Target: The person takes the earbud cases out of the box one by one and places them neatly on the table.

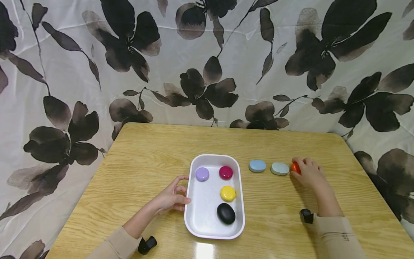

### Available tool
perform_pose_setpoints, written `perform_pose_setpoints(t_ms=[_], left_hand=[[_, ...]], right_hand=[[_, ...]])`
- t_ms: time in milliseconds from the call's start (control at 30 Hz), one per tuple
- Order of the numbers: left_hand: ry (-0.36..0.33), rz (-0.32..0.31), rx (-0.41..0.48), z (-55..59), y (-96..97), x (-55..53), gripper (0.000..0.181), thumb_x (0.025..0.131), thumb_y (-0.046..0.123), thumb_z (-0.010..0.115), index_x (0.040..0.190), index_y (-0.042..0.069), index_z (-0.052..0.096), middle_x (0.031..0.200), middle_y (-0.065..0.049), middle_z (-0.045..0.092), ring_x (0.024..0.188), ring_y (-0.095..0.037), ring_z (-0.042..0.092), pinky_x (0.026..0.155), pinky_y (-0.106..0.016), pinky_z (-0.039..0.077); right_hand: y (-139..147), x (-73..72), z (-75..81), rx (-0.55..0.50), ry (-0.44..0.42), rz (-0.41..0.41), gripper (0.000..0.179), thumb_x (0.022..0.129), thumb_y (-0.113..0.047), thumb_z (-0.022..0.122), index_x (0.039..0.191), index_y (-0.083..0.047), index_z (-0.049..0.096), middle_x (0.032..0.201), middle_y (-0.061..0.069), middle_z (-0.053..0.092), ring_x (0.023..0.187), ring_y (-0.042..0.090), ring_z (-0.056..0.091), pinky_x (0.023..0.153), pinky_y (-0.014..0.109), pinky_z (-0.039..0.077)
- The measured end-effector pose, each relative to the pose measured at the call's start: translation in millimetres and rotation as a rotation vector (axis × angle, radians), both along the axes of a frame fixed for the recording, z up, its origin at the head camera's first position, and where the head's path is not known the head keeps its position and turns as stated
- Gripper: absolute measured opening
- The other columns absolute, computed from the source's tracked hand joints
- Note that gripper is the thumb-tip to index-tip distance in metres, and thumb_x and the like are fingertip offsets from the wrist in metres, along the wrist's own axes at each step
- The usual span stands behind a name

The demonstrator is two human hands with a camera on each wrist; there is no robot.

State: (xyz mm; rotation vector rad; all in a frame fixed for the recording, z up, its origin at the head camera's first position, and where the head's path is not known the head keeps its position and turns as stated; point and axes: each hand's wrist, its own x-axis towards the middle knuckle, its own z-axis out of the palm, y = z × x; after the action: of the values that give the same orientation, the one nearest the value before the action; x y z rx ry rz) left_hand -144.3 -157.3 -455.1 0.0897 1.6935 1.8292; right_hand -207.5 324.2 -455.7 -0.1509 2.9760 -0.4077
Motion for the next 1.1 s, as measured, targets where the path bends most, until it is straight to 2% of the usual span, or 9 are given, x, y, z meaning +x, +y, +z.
perform_pose_setpoints(t_ms=[233, 500, 700, 867, 967, 1100], left_hand=[[0.005, -0.011, 0.000, 2.3, -0.6, -1.7, 0.075, 0.080, -0.004, 0.064, 0.138, 0.013, 0.019, 0.097, -0.010, 0.046, 0.073, -0.017, 0.061, 0.061, -0.032, 0.055], [0.003, -0.014, -0.008, 4.5, -0.2, -2.7, 0.074, 0.080, -0.004, 0.064, 0.137, 0.014, 0.020, 0.096, -0.009, 0.046, 0.072, -0.016, 0.060, 0.060, -0.031, 0.054], [-0.006, -0.015, 0.002, 3.5, -0.1, -3.8, 0.074, 0.080, -0.004, 0.064, 0.137, 0.013, 0.020, 0.096, -0.008, 0.045, 0.071, -0.016, 0.060, 0.060, -0.031, 0.054], [-0.013, -0.008, 0.000, 1.9, -0.1, -4.8, 0.074, 0.080, -0.004, 0.064, 0.136, 0.015, 0.021, 0.097, -0.009, 0.045, 0.072, -0.016, 0.061, 0.060, -0.030, 0.054], [-0.006, -0.008, -0.003, 1.9, -0.3, -4.8, 0.075, 0.079, -0.003, 0.065, 0.137, 0.015, 0.021, 0.099, -0.010, 0.046, 0.073, -0.016, 0.061, 0.060, -0.030, 0.054], [0.017, -0.013, -0.006, 3.7, -0.9, -4.3, 0.078, 0.079, -0.003, 0.066, 0.138, 0.013, 0.019, 0.103, -0.010, 0.045, 0.074, -0.015, 0.061, 0.060, -0.029, 0.053]], right_hand=[[4.6, -2.0, -5.4, 0.014, -0.085, -0.011, 0.046, 0.090, -0.026, 0.054, 0.126, -0.007, 0.034, 0.118, 0.035, 0.031, 0.107, 0.054, 0.029, 0.082, 0.068, 0.022], [5.4, -1.6, -4.9, 0.001, -0.103, -0.014, 0.040, 0.089, -0.025, 0.054, 0.122, -0.008, 0.038, 0.115, 0.034, 0.032, 0.104, 0.054, 0.032, 0.078, 0.065, 0.026], [5.8, -2.5, -4.1, -0.001, -0.117, -0.016, 0.042, 0.089, -0.025, 0.054, 0.124, -0.008, 0.036, 0.118, 0.036, 0.030, 0.106, 0.056, 0.030, 0.079, 0.067, 0.026], [4.6, -1.1, -0.9, -0.010, -0.129, -0.021, 0.054, 0.088, -0.026, 0.056, 0.131, -0.006, 0.031, 0.123, 0.037, 0.026, 0.109, 0.058, 0.027, 0.083, 0.070, 0.023], [0.3, 0.5, 4.1, -0.019, -0.086, -0.008, 0.060, 0.088, -0.023, 0.057, 0.136, -0.007, 0.025, 0.128, 0.036, 0.022, 0.111, 0.058, 0.024, 0.086, 0.071, 0.019], [-13.9, 2.3, 15.0, -0.025, 0.077, 0.016, 0.059, 0.087, -0.014, 0.055, 0.138, -0.010, 0.025, 0.131, 0.033, 0.023, 0.113, 0.057, 0.025, 0.088, 0.071, 0.017]])
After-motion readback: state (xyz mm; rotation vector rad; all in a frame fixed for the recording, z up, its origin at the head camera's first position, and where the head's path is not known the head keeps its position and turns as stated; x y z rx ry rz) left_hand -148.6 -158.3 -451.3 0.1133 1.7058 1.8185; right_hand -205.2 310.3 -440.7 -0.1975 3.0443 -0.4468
